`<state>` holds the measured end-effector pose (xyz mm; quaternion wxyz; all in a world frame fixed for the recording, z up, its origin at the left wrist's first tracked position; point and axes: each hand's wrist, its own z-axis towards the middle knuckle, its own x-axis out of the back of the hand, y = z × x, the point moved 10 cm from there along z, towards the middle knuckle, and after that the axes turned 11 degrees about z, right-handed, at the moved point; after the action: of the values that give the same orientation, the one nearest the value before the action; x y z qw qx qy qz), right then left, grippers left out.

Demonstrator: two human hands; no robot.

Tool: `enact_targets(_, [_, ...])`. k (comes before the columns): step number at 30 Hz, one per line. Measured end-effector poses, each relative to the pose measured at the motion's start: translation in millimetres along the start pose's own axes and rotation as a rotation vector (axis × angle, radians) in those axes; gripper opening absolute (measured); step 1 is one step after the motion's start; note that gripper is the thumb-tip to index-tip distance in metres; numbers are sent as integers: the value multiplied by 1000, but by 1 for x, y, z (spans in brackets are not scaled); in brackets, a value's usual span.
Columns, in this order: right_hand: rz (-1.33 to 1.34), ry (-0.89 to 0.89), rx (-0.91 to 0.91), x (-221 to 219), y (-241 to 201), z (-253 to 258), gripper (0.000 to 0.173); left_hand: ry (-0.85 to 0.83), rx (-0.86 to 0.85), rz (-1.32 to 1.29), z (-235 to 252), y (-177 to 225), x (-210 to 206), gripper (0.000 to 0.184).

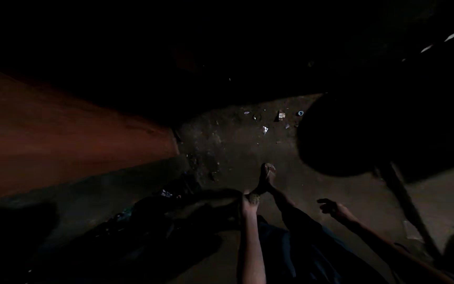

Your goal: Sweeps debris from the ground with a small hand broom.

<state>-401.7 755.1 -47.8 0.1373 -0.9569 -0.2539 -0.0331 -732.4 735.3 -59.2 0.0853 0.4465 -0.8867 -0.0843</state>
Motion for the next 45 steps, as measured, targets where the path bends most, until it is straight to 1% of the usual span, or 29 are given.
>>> enact_targets(2, [-14, 20, -17, 16, 3, 1, 38, -57, -46, 122, -3, 31, -91, 26])
enact_targets(4, [-44, 15, -67, 25, 9, 3, 38, -119, -97, 216, 2, 58, -165, 32])
enact_targets(6, [-77, 4, -109, 32, 15, 6, 39, -203, -178, 300, 8, 77, -207, 30])
enact_targets(7, [-85, -2, -121, 34, 18, 7, 39, -259, -210, 348, 6, 82, -215, 34])
enact_targets(9, [-90, -15, -131, 36, 18, 8, 39, -287, -265, 465, -4, 79, -206, 49])
enact_targets(11, [-90, -27, -130, 39, 13, 9, 39, -216, -259, 528, -13, 59, -175, 62])
enact_targets(12, [-86, -32, -127, 38, 10, 10, 39, -136, -243, 531, -13, 44, -155, 63])
enact_targets(14, [-68, -51, -108, 35, 2, 15, 38, 45, -169, 490, -8, 19, -122, 57])
enact_targets(16, [-56, -62, -83, 34, -8, 18, 38, 173, -96, 427, -3, 17, -115, 48])
enact_targets(17, [-48, -56, -74, 34, -18, 14, 38, 203, -78, 378, 3, 25, -121, 42])
enact_targets(18, [-29, -43, -80, 32, -33, 4, 38, 180, -62, 334, 8, 37, -133, 38])
enact_targets(19, [11, -25, -93, 30, -50, -8, 39, 138, -86, 283, 21, 49, -148, 34])
enact_targets(20, [32, -18, -89, 30, -57, -11, 39, 75, -110, 269, 31, 62, -165, 34])
enact_targets(21, [19, -36, -75, 30, -51, -2, 39, 19, -139, 304, 36, 75, -183, 33])
enact_targets(22, [-18, -61, -60, 31, -33, 14, 38, -33, -157, 341, 38, 86, -198, 36])
enact_targets(24, [-65, -92, -72, 32, -13, 28, 38, -121, -201, 418, 35, 100, -208, 44])
enact_targets(26, [-67, -70, -98, 34, -22, 27, 37, -169, -291, 481, 35, 109, -199, 51])
enact_targets(27, [-43, -53, -114, 35, -30, 22, 38, -156, -297, 509, 33, 109, -186, 58])
enact_targets(28, [3, -36, -124, 34, -40, 14, 39, -104, -308, 564, 33, 111, -172, 63])
enact_targets(30, [30, -34, -106, 35, -47, 18, 40, 16, -323, 609, 36, 122, -148, 69])
enact_targets(31, [-2, -40, -83, 36, -45, 26, 39, 67, -339, 589, 39, 132, -142, 68])
enact_targets(33, [-5, -45, -41, 33, -48, 36, 38, 164, -337, 575, 57, 155, -139, 55])
enact_targets(34, [15, -35, -41, 30, -52, 36, 38, 169, -316, 587, 67, 168, -143, 49])
enact_targets(35, [35, -15, -47, 28, -57, 36, 37, 139, -287, 622, 79, 178, -151, 47])
enact_targets(37, [77, 9, -81, 22, -61, 33, 37, 84, -288, 715, 100, 194, -167, 48])
enact_targets(39, [108, 12, -117, 14, -57, 31, 37, 41, -319, 792, 100, 208, -173, 53])
enact_targets(41, [135, 40, -124, 9, -55, 35, 37, -23, -266, 772, 90, 214, -162, 48])
enact_targets(43, [163, 87, -116, 7, -71, 35, 38, -36, -215, 736, 80, 227, -142, 46])
enact_targets(45, [234, 108, -144, -6, -106, 18, 41, 3, -311, 784, 71, 260, -124, 62])
